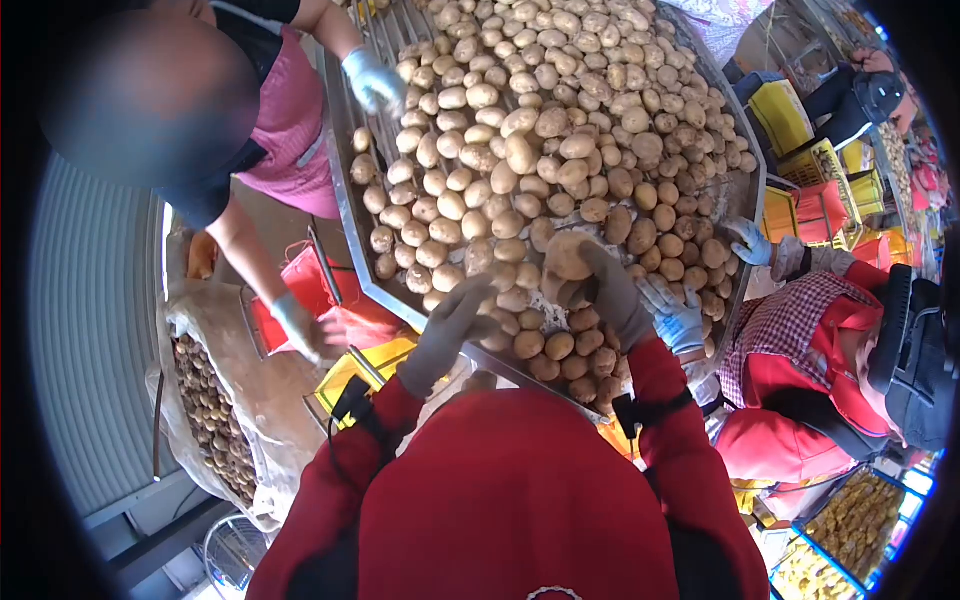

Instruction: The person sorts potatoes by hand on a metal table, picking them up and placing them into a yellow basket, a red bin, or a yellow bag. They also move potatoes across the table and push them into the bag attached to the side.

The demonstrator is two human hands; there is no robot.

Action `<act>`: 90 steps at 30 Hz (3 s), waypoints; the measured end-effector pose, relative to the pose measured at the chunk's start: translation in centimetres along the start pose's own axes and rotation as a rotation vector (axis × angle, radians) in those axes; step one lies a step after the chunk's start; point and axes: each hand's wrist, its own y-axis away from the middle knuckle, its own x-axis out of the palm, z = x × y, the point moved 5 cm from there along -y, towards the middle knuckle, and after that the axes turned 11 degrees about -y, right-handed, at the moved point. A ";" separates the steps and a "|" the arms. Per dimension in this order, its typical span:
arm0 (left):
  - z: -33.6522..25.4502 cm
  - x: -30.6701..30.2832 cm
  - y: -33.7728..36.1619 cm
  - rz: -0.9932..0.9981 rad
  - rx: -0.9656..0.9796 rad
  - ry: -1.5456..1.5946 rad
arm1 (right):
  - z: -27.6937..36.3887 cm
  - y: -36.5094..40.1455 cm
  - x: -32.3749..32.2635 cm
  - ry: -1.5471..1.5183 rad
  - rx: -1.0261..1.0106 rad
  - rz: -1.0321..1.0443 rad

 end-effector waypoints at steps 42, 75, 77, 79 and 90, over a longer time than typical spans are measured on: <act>-10.2 4.4 1.6 0.304 0.094 0.128 | 6.0 5.2 10.8 0.638 -0.256 0.139; -2.2 -6.9 11.6 0.105 0.376 0.528 | -6.2 -0.6 21.6 0.906 -0.307 0.266; -0.7 -6.9 11.5 0.203 0.293 0.883 | -5.4 -0.9 21.8 0.937 -0.287 0.349; -0.5 -7.1 10.9 0.234 0.244 0.862 | -4.5 -0.4 23.1 0.917 -0.372 0.473; 4.5 -4.0 6.0 0.407 0.309 0.784 | -11.6 -4.1 19.5 0.344 0.354 0.266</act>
